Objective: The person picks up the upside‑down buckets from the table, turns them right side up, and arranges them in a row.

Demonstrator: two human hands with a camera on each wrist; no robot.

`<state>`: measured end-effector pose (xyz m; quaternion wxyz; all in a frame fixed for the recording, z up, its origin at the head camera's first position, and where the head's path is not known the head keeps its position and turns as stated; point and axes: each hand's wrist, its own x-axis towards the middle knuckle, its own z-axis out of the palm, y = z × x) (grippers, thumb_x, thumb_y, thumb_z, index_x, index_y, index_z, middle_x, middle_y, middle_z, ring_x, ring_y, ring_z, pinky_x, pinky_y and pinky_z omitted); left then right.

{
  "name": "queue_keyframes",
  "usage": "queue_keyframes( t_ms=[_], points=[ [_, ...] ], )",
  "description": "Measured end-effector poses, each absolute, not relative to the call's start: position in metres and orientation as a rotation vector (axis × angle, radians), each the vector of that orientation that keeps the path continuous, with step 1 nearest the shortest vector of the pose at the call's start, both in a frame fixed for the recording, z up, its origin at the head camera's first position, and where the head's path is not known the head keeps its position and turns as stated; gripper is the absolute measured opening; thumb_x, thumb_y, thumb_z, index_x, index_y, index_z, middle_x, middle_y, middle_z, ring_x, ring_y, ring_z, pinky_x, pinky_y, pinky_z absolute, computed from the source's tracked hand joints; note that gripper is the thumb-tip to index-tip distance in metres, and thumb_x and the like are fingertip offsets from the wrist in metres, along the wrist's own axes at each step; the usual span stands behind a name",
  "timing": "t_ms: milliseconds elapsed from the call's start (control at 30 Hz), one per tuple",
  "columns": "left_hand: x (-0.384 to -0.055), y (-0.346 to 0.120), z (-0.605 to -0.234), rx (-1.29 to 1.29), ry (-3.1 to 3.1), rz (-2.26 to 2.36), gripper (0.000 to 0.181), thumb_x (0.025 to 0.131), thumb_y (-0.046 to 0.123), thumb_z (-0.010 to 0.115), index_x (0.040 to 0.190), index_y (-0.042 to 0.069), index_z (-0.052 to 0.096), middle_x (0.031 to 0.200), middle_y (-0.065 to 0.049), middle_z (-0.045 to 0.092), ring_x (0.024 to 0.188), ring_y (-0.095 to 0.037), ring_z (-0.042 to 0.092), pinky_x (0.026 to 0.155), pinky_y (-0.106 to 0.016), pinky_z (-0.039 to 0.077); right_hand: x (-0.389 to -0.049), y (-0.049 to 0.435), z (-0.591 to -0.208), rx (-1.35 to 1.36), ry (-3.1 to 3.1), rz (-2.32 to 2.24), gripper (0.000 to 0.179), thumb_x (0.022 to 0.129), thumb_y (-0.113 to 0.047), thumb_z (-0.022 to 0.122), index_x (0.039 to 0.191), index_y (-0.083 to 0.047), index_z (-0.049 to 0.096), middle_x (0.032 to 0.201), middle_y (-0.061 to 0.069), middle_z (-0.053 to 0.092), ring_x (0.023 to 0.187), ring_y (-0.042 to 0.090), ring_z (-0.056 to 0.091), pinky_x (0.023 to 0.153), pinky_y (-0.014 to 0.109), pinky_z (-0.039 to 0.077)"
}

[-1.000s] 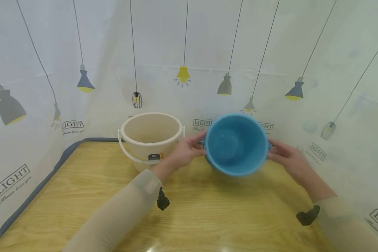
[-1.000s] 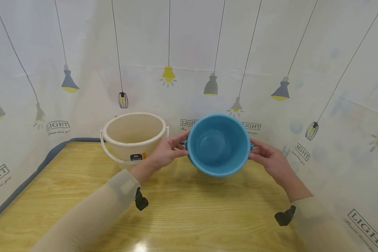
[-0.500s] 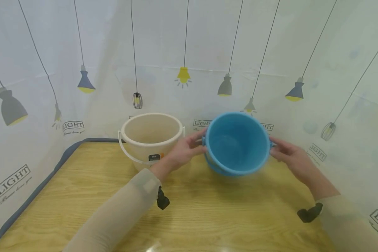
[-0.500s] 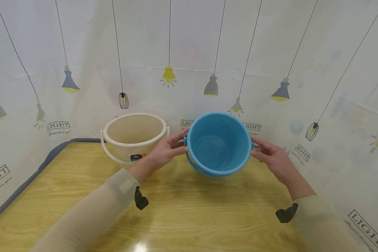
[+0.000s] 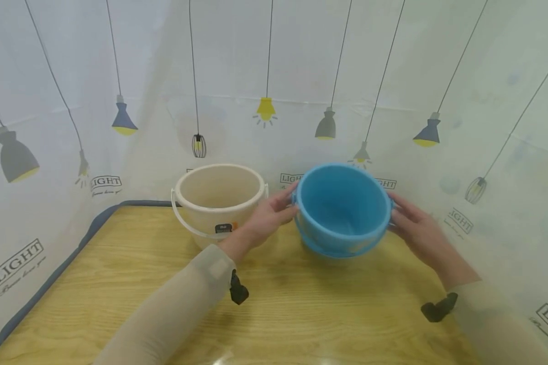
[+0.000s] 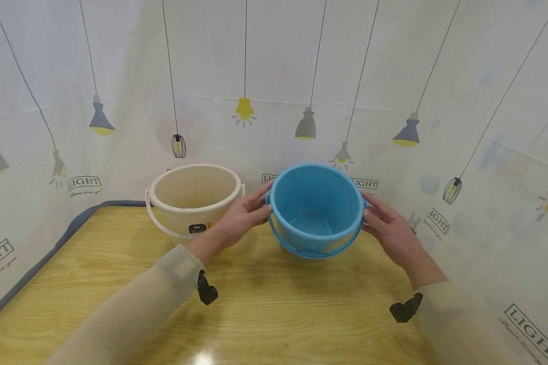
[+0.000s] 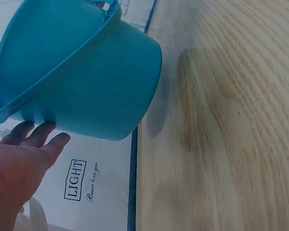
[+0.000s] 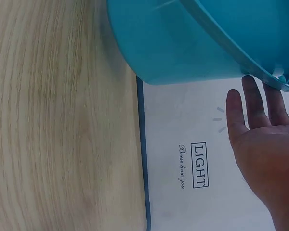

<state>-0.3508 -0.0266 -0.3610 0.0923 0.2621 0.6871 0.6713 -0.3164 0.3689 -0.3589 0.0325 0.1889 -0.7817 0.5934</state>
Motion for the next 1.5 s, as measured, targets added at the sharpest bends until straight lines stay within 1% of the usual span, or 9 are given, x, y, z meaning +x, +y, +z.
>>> queue_keyframes(
  t_ms=[233,367,500,633,800,967,1067,1233,1500],
  points=[
    [-0.357,-0.022,-0.364,0.725,2.002,2.040,0.063,0.113,0.033,0.062,0.169,0.047,0.037,0.179,0.010,0.036,0.163,-0.025,0.041,0.132,-0.053,0.040,-0.322,0.364,-0.357,0.546,-2.353,1.923,0.056,0.119,-0.036,0.048,0.173,-0.026,0.037,0.178,0.006,0.039,0.142,0.002,0.059,0.107,0.020,0.059],
    [-0.361,-0.019,-0.367,0.691,1.987,2.078,0.061,0.114,0.033,0.061,0.170,0.043,0.039,0.179,0.008,0.037,0.162,-0.025,0.044,0.132,-0.052,0.041,-0.326,0.360,-0.357,0.447,-2.400,1.907,0.058,0.118,-0.044,0.049,0.173,-0.030,0.036,0.180,0.006,0.035,0.156,0.019,0.050,0.109,0.021,0.057],
    [-0.363,-0.015,-0.367,0.643,2.001,2.101,0.060,0.113,0.032,0.062,0.168,0.044,0.041,0.179,0.006,0.038,0.163,-0.026,0.043,0.131,-0.051,0.042,-0.331,0.358,-0.357,0.358,-2.424,1.936,0.061,0.116,-0.050,0.050,0.173,-0.035,0.034,0.181,0.004,0.032,0.166,0.032,0.035,0.123,0.035,0.048],
    [-0.365,-0.010,-0.367,0.587,2.000,2.128,0.058,0.114,0.031,0.061,0.168,0.044,0.042,0.179,0.002,0.038,0.163,-0.029,0.042,0.130,-0.053,0.043,-0.338,0.357,-0.360,0.343,-2.379,2.036,0.061,0.116,-0.050,0.050,0.173,-0.033,0.035,0.178,0.003,0.037,0.161,0.023,0.041,0.131,0.047,0.038],
    [-0.369,-0.007,-0.371,0.506,2.038,2.104,0.057,0.115,0.036,0.059,0.169,0.042,0.041,0.178,-0.008,0.040,0.159,-0.041,0.046,0.130,-0.061,0.042,-0.347,0.356,-0.368,0.315,-2.341,2.127,0.060,0.116,-0.047,0.050,0.171,-0.025,0.039,0.161,-0.001,0.057,0.139,0.009,0.062,0.112,0.026,0.058],
    [-0.371,-0.005,-0.371,0.484,2.092,2.052,0.057,0.116,0.041,0.055,0.170,0.043,0.037,0.179,-0.008,0.038,0.155,-0.045,0.050,0.127,-0.065,0.044,-0.351,0.355,-0.369,0.236,-2.292,2.197,0.064,0.116,-0.048,0.052,0.173,-0.025,0.034,0.150,-0.006,0.062,0.131,0.006,0.066,0.102,0.019,0.061],
    [-0.373,-0.005,-0.370,0.486,2.110,2.038,0.059,0.116,0.042,0.053,0.172,0.041,0.035,0.180,-0.007,0.035,0.155,-0.045,0.050,0.125,-0.065,0.045,-0.349,0.352,-0.366,0.207,-2.345,2.142,0.066,0.116,-0.053,0.050,0.174,-0.027,0.032,0.154,-0.006,0.058,0.137,0.009,0.062,0.116,0.030,0.057],
    [-0.378,-0.002,-0.373,0.444,2.109,2.051,0.057,0.116,0.044,0.052,0.171,0.042,0.036,0.179,-0.009,0.036,0.154,-0.047,0.051,0.125,-0.067,0.045,-0.348,0.348,-0.365,0.164,-2.410,2.080,0.069,0.115,-0.060,0.045,0.175,-0.030,0.028,0.170,0.007,0.045,0.161,0.034,0.043,0.135,0.058,0.034],
    [-0.380,-0.001,-0.372,0.425,2.080,2.073,0.058,0.117,0.042,0.050,0.172,0.038,0.035,0.178,-0.012,0.039,0.154,-0.046,0.051,0.127,-0.068,0.042,-0.348,0.347,-0.369,0.200,-2.398,2.058,0.068,0.116,-0.059,0.041,0.175,-0.030,0.027,0.176,0.013,0.036,0.166,0.041,0.034,0.136,0.064,0.029]
  ],
)
